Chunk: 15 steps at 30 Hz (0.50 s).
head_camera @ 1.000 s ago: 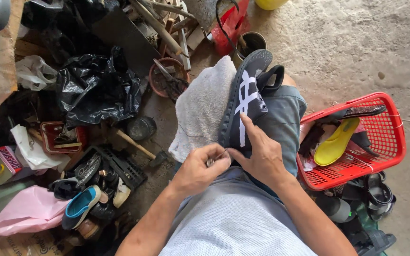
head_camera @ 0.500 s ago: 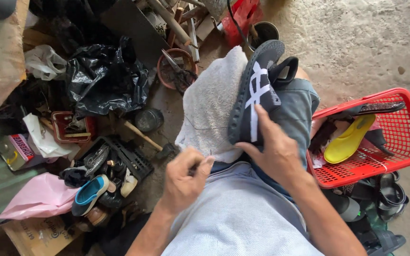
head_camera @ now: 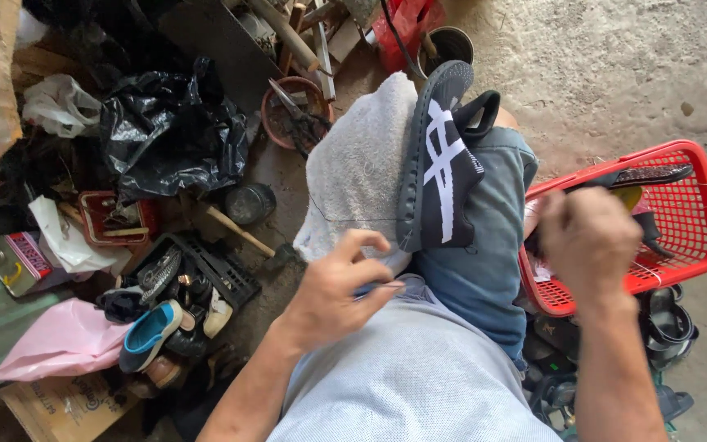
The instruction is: A person is manually sewing the sole of a black sneaker using a needle and thread in a workshop.
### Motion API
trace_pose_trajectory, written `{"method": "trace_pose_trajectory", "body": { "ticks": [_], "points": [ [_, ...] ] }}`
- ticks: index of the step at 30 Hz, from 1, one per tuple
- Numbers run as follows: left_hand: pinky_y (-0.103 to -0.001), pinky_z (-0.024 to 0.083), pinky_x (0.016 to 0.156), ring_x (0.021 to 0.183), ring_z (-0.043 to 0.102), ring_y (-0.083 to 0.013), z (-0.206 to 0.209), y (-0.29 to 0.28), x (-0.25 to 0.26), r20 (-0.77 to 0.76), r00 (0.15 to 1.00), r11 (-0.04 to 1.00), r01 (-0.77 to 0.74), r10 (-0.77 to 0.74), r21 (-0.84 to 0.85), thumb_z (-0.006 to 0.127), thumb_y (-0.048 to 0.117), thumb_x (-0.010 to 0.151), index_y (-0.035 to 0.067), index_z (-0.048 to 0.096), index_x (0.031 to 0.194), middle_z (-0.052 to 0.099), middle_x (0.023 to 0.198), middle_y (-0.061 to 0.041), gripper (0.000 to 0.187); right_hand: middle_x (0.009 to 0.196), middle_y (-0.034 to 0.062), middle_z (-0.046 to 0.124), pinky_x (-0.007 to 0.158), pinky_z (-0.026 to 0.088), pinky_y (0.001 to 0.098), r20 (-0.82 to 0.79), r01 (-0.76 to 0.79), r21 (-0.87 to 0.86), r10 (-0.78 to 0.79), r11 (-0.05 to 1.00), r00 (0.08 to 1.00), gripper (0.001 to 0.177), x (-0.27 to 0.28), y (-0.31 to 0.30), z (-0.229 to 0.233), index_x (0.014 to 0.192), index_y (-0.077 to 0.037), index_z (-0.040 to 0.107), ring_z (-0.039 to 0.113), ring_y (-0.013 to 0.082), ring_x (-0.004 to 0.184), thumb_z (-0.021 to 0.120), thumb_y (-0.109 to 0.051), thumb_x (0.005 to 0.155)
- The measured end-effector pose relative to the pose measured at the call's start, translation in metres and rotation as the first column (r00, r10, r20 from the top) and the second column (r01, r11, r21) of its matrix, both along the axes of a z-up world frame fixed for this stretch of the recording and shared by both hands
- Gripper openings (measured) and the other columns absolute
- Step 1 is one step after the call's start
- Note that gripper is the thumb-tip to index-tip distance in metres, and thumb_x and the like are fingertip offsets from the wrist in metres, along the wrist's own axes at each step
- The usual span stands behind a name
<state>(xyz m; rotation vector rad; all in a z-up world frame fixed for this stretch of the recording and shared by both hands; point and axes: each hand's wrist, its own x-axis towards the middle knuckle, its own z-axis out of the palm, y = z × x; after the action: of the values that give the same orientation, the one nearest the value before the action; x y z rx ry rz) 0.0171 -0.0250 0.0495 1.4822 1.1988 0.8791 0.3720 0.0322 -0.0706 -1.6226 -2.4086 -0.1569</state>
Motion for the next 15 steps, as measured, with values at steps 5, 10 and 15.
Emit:
{"method": "trace_pose_trajectory", "body": {
  "ticks": [5, 10, 15],
  "points": [
    [-0.026, 0.044, 0.039, 0.061, 0.060, -0.0162, -0.020, 0.000, 0.011, -0.681, 0.696, 0.930, 0.051, 0.228, 0.364, 0.060, 0.040, 0.104, 0.008, 0.062, 0.065, 0.065, 0.092, -0.009, 0.050, 0.082, 0.0072, 0.060, 0.068, 0.045, 0.0422, 0.024, 0.119, -0.086, -0.117, 0.989, 0.993, 0.043, 0.007, 0.011, 0.010, 0.081, -0.009, 0.052, 0.061, 0.0291, 0.078, 0.072, -0.021, 0.117],
    [-0.033, 0.049, 0.053, 0.073, 0.060, -0.0209, -0.034, 0.000, 0.009, -0.789, 0.469, 0.886, 0.032, 0.396, 0.463, 0.077, 0.027, 0.096, 0.013, 0.063, 0.077, 0.069, 0.112, -0.005, 0.028, 0.114, 0.0110, 0.062, 0.072, 0.052, 0.0484, -0.073, 0.152, -0.291, -0.181, 0.945, 0.981, 0.014, -0.019, 0.014, 0.037, 0.112, -0.012, 0.069, 0.065, 0.0331, 0.100, 0.072, -0.026, 0.109],
    [-0.030, 0.060, 0.061, 0.086, 0.072, -0.0210, -0.044, 0.013, 0.018, -0.778, 0.480, 0.877, 0.037, 0.404, 0.478, 0.077, 0.019, 0.098, 0.004, 0.075, 0.115, 0.068, 0.130, -0.011, 0.022, 0.117, 0.0134, 0.071, 0.068, 0.055, 0.0426, -0.190, 0.106, -0.168, -0.137, 0.980, 0.972, 0.021, -0.050, 0.005, 0.067, 0.129, -0.011, 0.080, 0.070, 0.0295, 0.097, 0.074, -0.017, 0.110]
  ]
}}
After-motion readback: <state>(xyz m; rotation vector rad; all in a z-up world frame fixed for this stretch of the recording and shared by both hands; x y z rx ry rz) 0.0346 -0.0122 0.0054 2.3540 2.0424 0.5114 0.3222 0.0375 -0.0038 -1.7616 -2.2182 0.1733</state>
